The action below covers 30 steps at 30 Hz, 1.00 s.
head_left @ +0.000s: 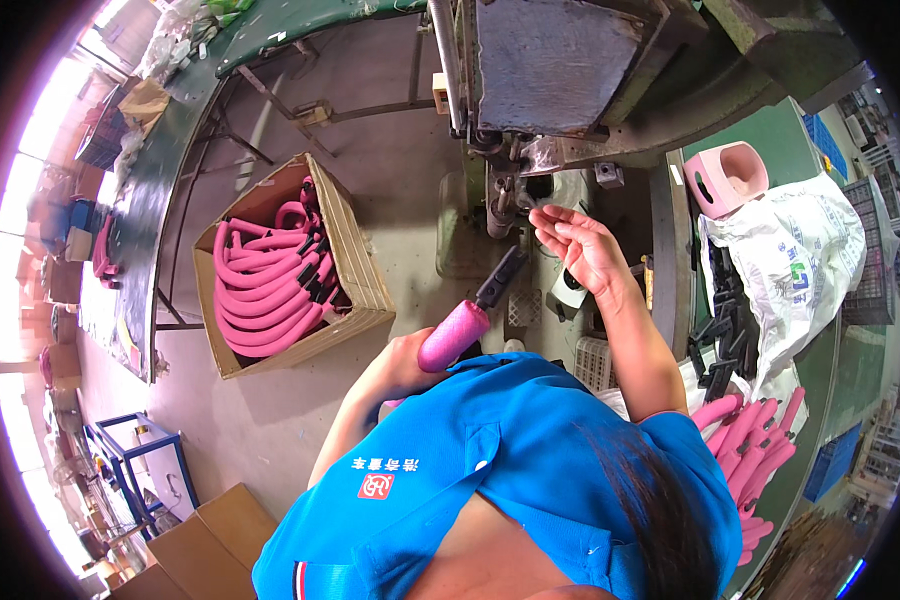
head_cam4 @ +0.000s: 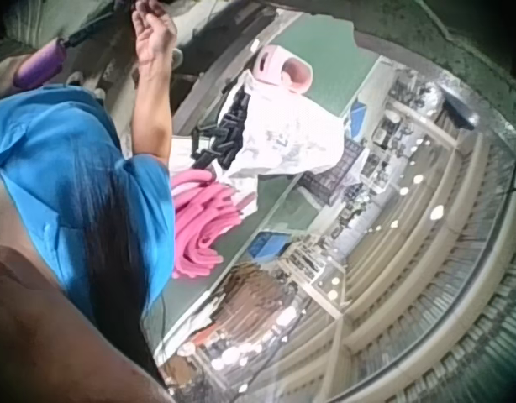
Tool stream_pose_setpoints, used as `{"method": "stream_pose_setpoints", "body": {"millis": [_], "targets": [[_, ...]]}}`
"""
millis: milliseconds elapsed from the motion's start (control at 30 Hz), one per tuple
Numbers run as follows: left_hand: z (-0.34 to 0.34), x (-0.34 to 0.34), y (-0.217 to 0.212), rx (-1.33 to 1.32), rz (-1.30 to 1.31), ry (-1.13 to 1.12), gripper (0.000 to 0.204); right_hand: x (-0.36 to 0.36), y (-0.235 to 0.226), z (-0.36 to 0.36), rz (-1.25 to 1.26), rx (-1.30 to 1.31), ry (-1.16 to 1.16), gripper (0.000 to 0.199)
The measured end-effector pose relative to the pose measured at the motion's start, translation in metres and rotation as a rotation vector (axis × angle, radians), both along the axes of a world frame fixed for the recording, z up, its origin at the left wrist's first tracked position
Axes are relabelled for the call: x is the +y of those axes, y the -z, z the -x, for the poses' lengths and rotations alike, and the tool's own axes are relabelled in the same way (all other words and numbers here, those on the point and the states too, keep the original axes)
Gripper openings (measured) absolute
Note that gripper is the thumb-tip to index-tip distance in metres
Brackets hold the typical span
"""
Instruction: The person repeatedly picks up pink foam handles and black plastic caps, inserts the caps into the handles, and places the assembled units into a cardboard box. The process is continuous and repetitive throughout the clip.
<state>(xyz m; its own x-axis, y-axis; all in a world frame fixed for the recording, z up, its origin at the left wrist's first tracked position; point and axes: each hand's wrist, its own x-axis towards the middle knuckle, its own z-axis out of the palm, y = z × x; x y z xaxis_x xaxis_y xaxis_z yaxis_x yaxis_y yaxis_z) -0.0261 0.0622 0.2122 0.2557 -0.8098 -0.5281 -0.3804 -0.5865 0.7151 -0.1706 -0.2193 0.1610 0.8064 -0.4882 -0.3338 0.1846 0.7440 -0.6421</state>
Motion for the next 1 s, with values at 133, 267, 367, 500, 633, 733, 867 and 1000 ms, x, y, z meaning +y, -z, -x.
{"method": "stream_pose_setpoints", "body": {"millis": [133,267,367,500,633,733,867,1000], "targets": [[0.002,0.003,-0.004,0.002,0.015,-0.030,0.039,-0.008,0.010,-0.004,0.084,0.107,0.012,0.019],[0.005,0.009,-0.003,0.022,0.022,-0.072,0.035,-0.031,0.037,-0.027,0.275,0.318,-0.066,0.012],[0.006,0.017,0.002,0.041,0.043,-0.110,0.033,-0.045,0.071,-0.050,0.499,0.476,-0.132,0.009],[0.009,0.024,0.002,0.062,0.033,-0.173,0.032,-0.050,0.109,-0.075,1.053,0.811,-0.244,0.012],[0.012,0.032,0.004,0.060,0.019,-0.232,0.034,-0.045,0.113,-0.082,1.464,1.035,-0.214,0.024],[0.010,0.034,0.003,0.061,0.023,-0.239,0.037,-0.056,0.127,-0.080,1.534,1.049,-0.321,0.023],[0.008,0.040,0.004,0.064,0.016,-0.250,0.040,-0.035,0.086,-0.050,1.531,0.721,0.087,0.021],[0.001,0.032,-0.008,0.061,0.031,-0.068,0.046,0.006,-0.002,0.004,0.532,0.360,-0.452,0.049]]}}
